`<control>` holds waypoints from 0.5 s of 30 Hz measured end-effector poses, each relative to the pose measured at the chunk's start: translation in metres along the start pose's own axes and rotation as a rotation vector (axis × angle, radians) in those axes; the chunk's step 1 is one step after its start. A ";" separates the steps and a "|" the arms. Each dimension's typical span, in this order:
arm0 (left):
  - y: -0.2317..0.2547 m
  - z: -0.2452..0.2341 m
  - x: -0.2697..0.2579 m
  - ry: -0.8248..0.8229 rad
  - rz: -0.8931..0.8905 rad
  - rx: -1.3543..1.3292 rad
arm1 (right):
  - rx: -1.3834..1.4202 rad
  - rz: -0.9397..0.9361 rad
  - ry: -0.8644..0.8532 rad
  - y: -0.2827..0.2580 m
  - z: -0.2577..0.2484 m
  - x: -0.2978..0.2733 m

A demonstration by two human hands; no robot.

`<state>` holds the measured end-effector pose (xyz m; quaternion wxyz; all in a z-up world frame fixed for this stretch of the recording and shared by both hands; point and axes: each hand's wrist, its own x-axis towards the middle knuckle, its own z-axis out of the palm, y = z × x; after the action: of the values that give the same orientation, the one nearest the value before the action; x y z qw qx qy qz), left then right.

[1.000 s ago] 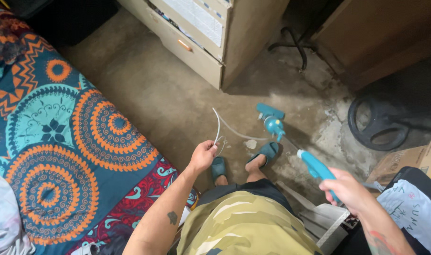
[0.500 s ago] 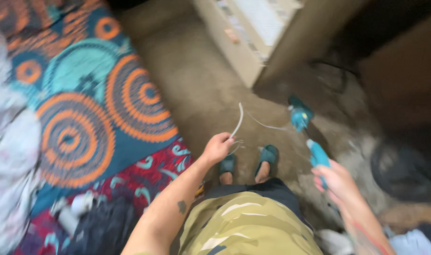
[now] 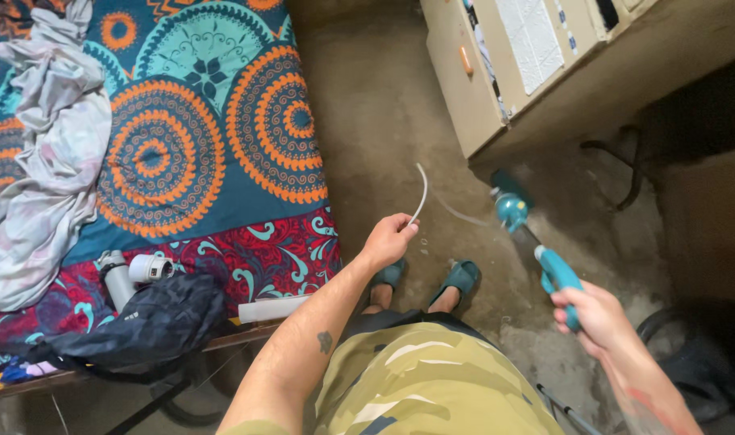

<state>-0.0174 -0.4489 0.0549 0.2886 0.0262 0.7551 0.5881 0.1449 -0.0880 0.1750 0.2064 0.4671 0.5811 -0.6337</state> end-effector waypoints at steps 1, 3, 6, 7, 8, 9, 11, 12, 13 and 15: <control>0.003 0.004 0.001 -0.009 -0.009 0.002 | 0.002 0.004 0.018 0.001 0.005 0.008; 0.010 0.012 0.004 -0.028 -0.027 0.009 | 0.077 -0.019 -0.012 0.004 0.022 0.028; 0.015 0.020 0.008 -0.100 -0.017 0.023 | 0.156 -0.016 -0.022 0.006 0.047 0.039; 0.018 0.022 0.010 -0.115 -0.016 0.039 | 0.170 -0.017 -0.017 0.003 0.054 0.037; 0.020 0.025 0.013 -0.133 -0.012 0.054 | 0.207 -0.002 -0.008 0.000 0.060 0.033; 0.021 0.028 0.016 -0.150 -0.008 0.070 | 0.243 0.012 0.001 -0.004 0.065 0.026; 0.022 0.035 0.020 -0.195 -0.008 -0.002 | 0.325 0.029 -0.011 -0.012 0.077 0.004; 0.023 0.038 0.023 -0.216 -0.011 -0.037 | 0.372 0.030 -0.030 -0.017 0.080 -0.008; 0.024 0.041 0.025 -0.236 -0.009 -0.026 | 0.419 0.030 -0.050 -0.023 0.083 -0.020; 0.026 0.045 0.029 -0.273 -0.006 -0.005 | 0.523 0.046 -0.058 -0.030 0.088 -0.043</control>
<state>-0.0281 -0.3910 0.0600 0.3903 0.1030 0.7075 0.5801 0.1105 -0.1747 0.2173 0.1097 0.4995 0.3806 -0.7705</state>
